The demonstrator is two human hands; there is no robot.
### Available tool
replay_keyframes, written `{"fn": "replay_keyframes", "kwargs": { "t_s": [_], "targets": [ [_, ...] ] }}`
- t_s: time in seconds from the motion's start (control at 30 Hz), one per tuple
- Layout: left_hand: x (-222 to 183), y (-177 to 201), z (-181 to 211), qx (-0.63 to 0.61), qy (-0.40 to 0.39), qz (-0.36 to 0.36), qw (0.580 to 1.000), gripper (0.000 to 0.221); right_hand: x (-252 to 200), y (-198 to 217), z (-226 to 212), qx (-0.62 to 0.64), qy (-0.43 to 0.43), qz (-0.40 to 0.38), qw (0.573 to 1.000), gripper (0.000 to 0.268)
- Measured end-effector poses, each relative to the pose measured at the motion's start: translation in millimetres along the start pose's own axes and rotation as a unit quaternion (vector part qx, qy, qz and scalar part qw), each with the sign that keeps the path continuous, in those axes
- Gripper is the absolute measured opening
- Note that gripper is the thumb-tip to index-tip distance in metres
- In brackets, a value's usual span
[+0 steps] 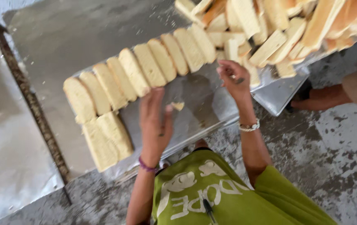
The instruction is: The person organizes metal trays and then picks up bread rolls from a pile, slicing some by hand and arranging them in rows on a tray.
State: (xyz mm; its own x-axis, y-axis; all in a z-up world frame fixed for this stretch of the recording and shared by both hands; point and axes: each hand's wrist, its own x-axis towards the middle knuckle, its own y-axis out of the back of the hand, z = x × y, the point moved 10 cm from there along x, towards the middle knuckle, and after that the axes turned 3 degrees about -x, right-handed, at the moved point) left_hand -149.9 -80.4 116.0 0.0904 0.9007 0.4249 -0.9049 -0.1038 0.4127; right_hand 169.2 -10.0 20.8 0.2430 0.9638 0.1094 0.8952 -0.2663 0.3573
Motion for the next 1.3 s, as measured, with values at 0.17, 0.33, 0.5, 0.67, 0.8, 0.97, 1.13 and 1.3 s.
{"fn": "replay_keyframes", "kwargs": {
  "t_s": [0.17,0.33,0.5,0.67,0.8,0.97,1.13,1.3],
  "targets": [
    [106.4,-225.5,-7.9,-0.177,-0.079,-0.108,0.975,0.018,126.2,116.6,77.9,-0.195,0.137,0.133,0.962,0.016],
    [229.6,-424.7,-152.1,-0.033,0.042,0.008,0.999,0.039,202.9,94.4,139.5,-0.349,0.219,0.129,0.902,0.047],
    [250.3,-478.4,-230.8,0.003,0.142,0.014,0.99,0.043,214.7,94.2,151.6,-0.24,0.136,0.112,0.955,0.056],
    [272.9,-426.3,-143.2,-0.148,0.099,-0.036,0.983,0.028,213.1,141.3,152.9,-0.006,-0.05,0.085,0.995,0.031],
    [288.0,-350.9,-41.5,-0.264,0.005,-0.054,0.963,0.028,208.6,147.7,66.0,0.252,0.04,-0.031,0.966,0.034],
    [251.6,-260.9,-15.2,-0.286,0.12,-0.065,0.948,0.032,176.1,100.2,-36.1,0.259,0.036,-0.13,0.956,0.052],
    [135.1,-142.0,-24.6,-0.271,0.092,0.029,0.958,0.055,86.0,-6.9,-68.6,0.26,0.005,-0.206,0.943,0.053],
    [-4.0,-34.3,-61.4,-0.09,0.235,0.122,0.96,0.054,-29.8,-132.2,-46.3,0.249,-0.059,-0.302,0.919,0.053]
  ]
}}
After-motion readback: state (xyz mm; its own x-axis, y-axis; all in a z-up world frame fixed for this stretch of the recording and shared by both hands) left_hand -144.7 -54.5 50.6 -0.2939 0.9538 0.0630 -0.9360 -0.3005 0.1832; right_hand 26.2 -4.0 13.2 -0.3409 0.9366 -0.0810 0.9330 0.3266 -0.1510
